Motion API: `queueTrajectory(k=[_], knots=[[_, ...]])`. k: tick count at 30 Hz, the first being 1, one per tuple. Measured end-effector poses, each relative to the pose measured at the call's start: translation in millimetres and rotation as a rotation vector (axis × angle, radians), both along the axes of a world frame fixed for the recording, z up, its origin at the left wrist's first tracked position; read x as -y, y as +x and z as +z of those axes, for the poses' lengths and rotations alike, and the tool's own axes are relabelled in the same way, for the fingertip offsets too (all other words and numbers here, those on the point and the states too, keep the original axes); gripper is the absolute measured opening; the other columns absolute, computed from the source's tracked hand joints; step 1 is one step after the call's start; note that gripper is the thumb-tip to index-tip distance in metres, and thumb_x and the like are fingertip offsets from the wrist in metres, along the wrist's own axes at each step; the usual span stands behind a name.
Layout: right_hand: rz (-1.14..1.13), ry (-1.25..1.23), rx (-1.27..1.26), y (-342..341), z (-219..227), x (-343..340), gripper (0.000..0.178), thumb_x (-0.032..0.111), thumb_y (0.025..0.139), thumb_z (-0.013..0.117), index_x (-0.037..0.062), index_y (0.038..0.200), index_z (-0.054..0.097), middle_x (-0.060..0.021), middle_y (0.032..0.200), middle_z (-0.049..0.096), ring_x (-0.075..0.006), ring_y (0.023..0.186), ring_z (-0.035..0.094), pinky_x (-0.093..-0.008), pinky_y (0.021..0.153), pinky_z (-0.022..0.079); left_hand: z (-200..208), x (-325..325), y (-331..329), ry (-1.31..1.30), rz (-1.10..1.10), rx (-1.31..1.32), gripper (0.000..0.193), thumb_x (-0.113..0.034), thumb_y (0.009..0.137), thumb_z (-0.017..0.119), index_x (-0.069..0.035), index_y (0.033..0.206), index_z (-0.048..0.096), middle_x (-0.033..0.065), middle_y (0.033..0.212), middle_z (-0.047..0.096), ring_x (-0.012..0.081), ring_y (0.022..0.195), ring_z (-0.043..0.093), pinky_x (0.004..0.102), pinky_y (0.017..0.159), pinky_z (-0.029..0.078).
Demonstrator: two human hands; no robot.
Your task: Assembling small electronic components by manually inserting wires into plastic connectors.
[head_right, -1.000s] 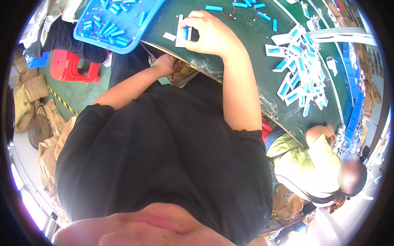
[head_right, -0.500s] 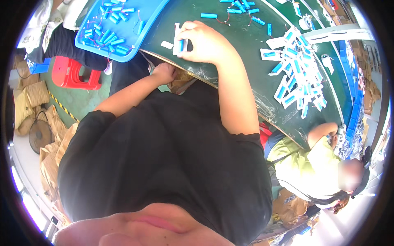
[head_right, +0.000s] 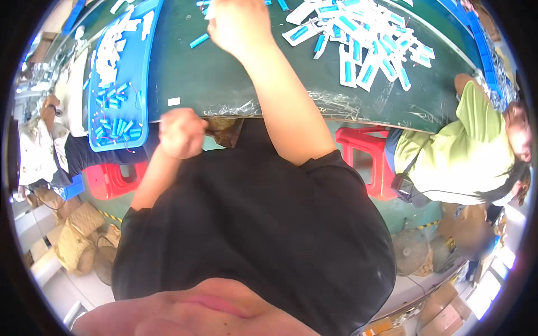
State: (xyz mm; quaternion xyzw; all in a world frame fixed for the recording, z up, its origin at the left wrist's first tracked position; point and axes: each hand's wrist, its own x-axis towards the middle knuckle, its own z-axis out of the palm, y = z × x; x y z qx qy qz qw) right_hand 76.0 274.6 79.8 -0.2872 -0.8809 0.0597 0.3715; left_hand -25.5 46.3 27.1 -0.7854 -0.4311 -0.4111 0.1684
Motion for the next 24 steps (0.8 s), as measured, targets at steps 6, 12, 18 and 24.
queueTrajectory(k=[6,12,18,24], knots=[[-0.613,0.028,-0.318,59,0,-55,0.035,0.006,0.079,0.07,-0.0022,0.114,0.071,-0.0249,0.124,0.06,-0.0441,0.118,0.054,-0.0505,0.105,0.044,66,-76,-76,-0.13,0.513,0.165,0.019,-0.005,0.091,0.067,-0.004,0.109,0.068,0.0088,0.088,0.065,0.0234,0.067,0.06,0.0366,0.064,0.051],[-0.983,-0.003,-0.353,74,8,-71,0.04,0.013,0.079,0.077,0.0089,0.119,0.073,-0.0253,0.14,0.053,-0.046,0.128,0.048,-0.0573,0.108,0.041,18,-108,-228,-0.48,0.853,-0.232,0.041,-0.012,0.091,0.06,-0.005,0.131,0.061,0.0262,0.125,0.066,0.0441,0.112,0.066,0.0501,0.096,0.054],[0.032,-0.131,-0.403,29,-41,-83,0.016,0.008,0.085,0.067,0.0006,0.098,0.072,-0.0201,0.082,0.069,-0.037,0.076,0.069,-0.0428,0.073,0.057,-13,-107,-239,-0.67,0.832,-0.273,0.047,-0.013,0.089,0.067,-0.008,0.136,0.066,0.0246,0.116,0.071,0.0421,0.113,0.067,0.049,0.101,0.054],[0.474,0.011,0.1,-33,-72,-15,0.026,0.014,0.083,0.076,0.0102,0.109,0.075,-0.0075,0.109,0.07,-0.0287,0.11,0.065,-0.0442,0.095,0.054,-6,-82,-238,-0.674,0.931,-0.176,0.024,-0.016,0.082,0.075,-0.001,0.1,0.078,0.0248,0.099,0.072,0.0405,0.1,0.07,0.0475,0.093,0.057]])
